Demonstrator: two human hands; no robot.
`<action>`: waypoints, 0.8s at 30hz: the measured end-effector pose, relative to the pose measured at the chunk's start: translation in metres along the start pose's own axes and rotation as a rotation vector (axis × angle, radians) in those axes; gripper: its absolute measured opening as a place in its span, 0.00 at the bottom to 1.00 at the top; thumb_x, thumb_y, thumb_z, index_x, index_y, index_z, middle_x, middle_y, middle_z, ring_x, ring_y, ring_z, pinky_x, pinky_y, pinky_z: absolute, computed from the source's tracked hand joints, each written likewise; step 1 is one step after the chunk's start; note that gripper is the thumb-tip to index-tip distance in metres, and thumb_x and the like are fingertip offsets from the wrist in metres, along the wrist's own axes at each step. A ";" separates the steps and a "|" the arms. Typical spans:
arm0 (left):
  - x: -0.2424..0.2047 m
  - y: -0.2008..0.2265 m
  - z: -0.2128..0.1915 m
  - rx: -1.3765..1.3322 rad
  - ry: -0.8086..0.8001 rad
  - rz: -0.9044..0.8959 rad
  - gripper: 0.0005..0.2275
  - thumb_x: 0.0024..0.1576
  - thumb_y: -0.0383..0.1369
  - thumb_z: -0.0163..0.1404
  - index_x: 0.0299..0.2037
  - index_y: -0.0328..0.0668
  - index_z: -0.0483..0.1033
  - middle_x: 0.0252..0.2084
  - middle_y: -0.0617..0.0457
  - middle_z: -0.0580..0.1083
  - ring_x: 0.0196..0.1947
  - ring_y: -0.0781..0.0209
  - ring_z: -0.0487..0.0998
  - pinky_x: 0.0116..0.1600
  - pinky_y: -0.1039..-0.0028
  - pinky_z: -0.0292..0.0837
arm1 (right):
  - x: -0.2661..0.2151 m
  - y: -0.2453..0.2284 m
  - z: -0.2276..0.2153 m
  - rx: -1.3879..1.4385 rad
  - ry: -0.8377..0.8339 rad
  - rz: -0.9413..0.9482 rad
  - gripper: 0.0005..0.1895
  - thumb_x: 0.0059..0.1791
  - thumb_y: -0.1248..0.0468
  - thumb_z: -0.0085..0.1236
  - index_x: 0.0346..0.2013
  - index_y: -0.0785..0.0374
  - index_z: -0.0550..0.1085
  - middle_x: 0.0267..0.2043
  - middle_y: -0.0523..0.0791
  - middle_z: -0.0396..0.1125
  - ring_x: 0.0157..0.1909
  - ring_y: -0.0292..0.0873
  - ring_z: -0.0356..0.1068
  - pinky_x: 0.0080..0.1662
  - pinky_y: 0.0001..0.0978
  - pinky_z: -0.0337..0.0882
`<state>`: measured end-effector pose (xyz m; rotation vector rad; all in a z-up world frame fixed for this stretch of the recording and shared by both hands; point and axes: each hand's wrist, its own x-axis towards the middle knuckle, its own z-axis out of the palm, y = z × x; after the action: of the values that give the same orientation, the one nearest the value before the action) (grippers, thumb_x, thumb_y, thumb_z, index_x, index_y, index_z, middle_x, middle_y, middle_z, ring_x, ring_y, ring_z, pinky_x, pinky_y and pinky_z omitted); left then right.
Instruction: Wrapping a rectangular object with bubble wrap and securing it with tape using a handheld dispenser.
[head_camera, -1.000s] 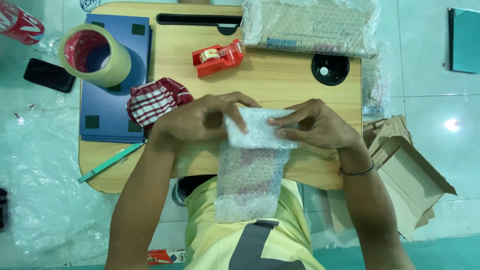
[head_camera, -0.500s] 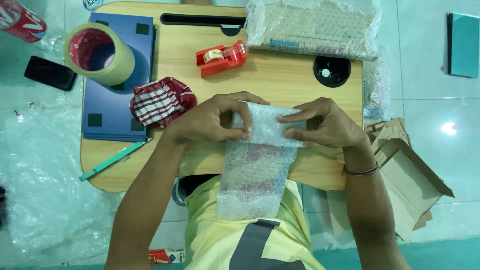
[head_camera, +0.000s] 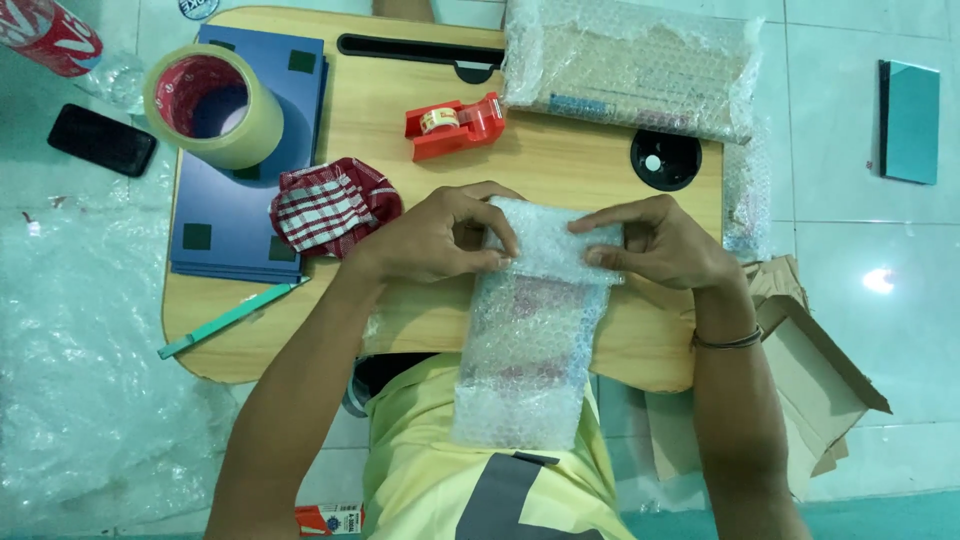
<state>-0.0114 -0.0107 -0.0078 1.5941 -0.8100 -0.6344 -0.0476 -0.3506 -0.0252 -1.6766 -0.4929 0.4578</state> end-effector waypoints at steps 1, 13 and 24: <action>0.001 -0.001 0.000 0.002 0.003 0.002 0.07 0.53 0.28 0.60 0.39 0.49 0.84 0.60 0.44 0.73 0.55 0.48 0.77 0.62 0.56 0.70 | 0.007 -0.014 0.005 -0.003 -0.002 -0.002 0.18 0.47 0.73 0.62 0.53 0.63 0.79 0.28 0.51 0.77 0.14 0.27 0.58 0.17 0.19 0.58; 0.007 0.005 0.013 0.211 0.091 -0.003 0.05 0.50 0.31 0.60 0.35 0.50 0.83 0.56 0.42 0.75 0.61 0.39 0.75 0.65 0.52 0.67 | 0.025 -0.088 0.048 -0.737 -0.083 -0.007 0.25 0.45 0.74 0.54 0.56 0.57 0.79 0.61 0.56 0.67 0.61 0.66 0.68 0.62 0.59 0.66; 0.002 -0.003 0.017 0.635 0.135 0.098 0.03 0.51 0.39 0.64 0.33 0.60 0.85 0.51 0.57 0.68 0.57 0.49 0.57 0.66 0.55 0.50 | 0.011 -0.074 0.055 -1.116 -0.082 -0.023 0.32 0.45 0.68 0.52 0.63 0.41 0.73 0.67 0.46 0.61 0.68 0.55 0.60 0.63 0.49 0.59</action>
<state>-0.0231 -0.0224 -0.0141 2.1229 -1.0432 -0.1938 -0.0742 -0.2891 0.0394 -2.7136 -0.9255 0.2237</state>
